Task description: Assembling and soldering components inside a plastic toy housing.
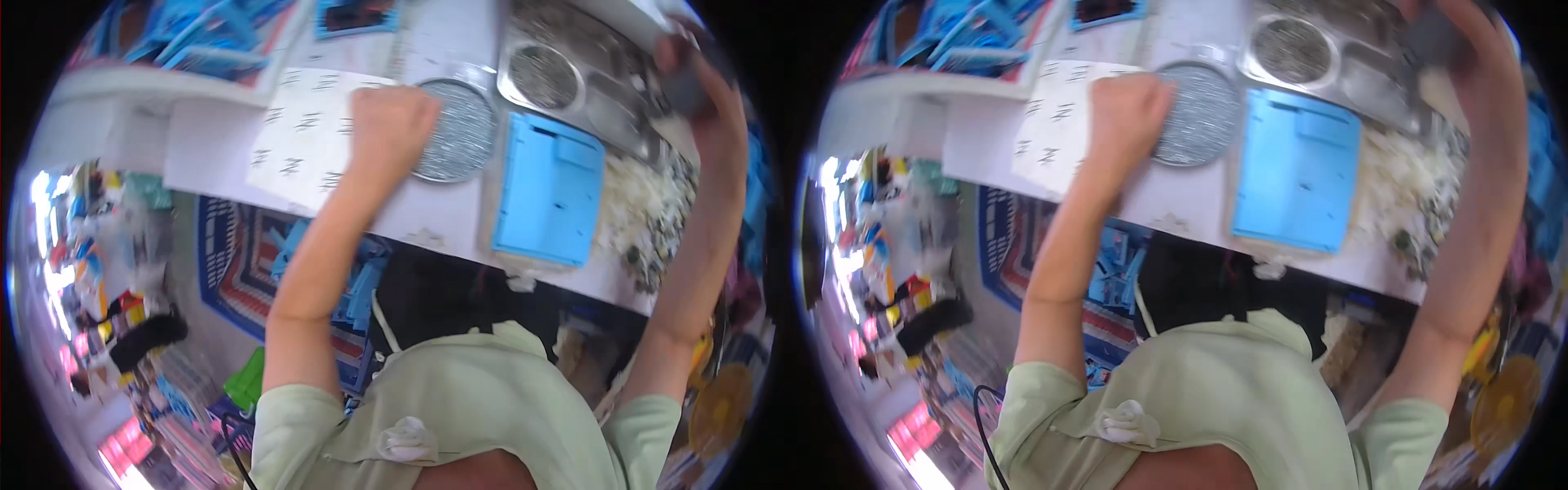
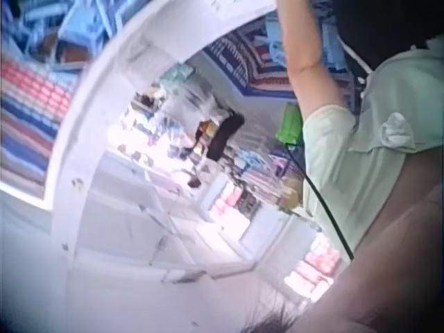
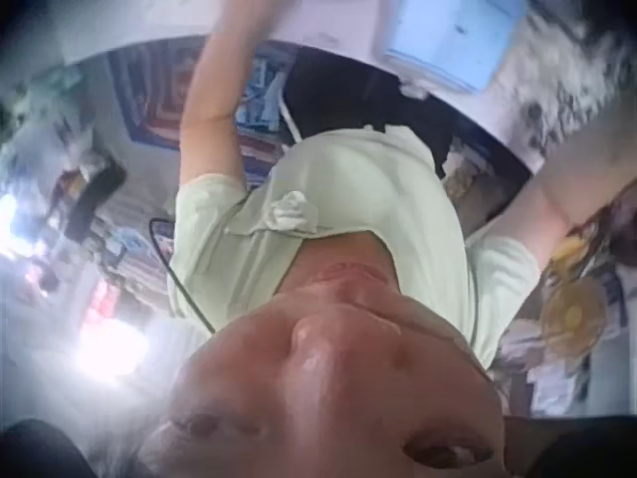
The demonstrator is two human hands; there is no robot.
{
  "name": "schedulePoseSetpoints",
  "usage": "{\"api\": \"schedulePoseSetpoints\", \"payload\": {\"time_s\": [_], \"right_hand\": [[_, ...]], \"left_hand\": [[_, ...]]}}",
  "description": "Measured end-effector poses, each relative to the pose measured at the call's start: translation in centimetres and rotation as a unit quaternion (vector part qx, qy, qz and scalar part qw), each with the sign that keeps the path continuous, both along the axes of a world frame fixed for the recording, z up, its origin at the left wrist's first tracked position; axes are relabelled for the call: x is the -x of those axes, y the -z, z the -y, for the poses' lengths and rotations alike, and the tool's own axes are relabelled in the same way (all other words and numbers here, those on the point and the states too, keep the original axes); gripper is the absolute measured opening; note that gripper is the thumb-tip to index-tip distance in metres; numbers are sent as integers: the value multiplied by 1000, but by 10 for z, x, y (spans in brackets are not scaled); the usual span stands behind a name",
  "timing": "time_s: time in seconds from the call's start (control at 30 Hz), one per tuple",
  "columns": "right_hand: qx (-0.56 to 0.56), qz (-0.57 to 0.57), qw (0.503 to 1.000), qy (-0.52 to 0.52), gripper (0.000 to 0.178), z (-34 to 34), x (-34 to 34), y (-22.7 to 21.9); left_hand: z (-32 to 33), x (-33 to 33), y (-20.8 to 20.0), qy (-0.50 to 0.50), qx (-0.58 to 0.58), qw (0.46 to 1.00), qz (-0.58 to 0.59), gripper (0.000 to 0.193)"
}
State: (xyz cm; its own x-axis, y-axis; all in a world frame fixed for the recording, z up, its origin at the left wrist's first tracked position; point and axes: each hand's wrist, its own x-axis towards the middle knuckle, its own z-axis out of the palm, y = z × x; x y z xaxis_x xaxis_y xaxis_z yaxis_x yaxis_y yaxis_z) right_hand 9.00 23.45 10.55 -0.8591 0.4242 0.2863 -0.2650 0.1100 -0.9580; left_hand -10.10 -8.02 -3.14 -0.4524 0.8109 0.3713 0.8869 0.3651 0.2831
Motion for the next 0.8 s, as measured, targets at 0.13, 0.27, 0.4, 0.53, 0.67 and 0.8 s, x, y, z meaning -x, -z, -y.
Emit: {"api": "schedulePoseSetpoints", "payload": {"time_s": [0.13, 0.27, 0.4, 0.53, 0.67, 0.8], "right_hand": [[95, -1, 995, -6, 46, 33, -41, 26], [147, -83, 986, -2, 49, 104, -59, 42], [101, -128, 986, 37, 37, 122, -57, 42], [133, -213, 964, -83, 35, 131, -45, 28], [107, -210, 963, -130, 29, 142, -48, 8], [101, -203, 968, -104, 26, 148, -52, 13]], "left_hand": [[-24, -16, 15, 35, -47, 994, -87, 13], [-22, -37, -2, -45, -2, 997, -57, 14], [-25, -46, 0, -67, -58, 994, -69, 15], [-26, -110, -27, 175, -129, 971, 101, 21], [-26, -138, -28, 197, -233, 925, 226, 16], [-24, -136, -32, 202, -196, 931, 233, 13]]}}
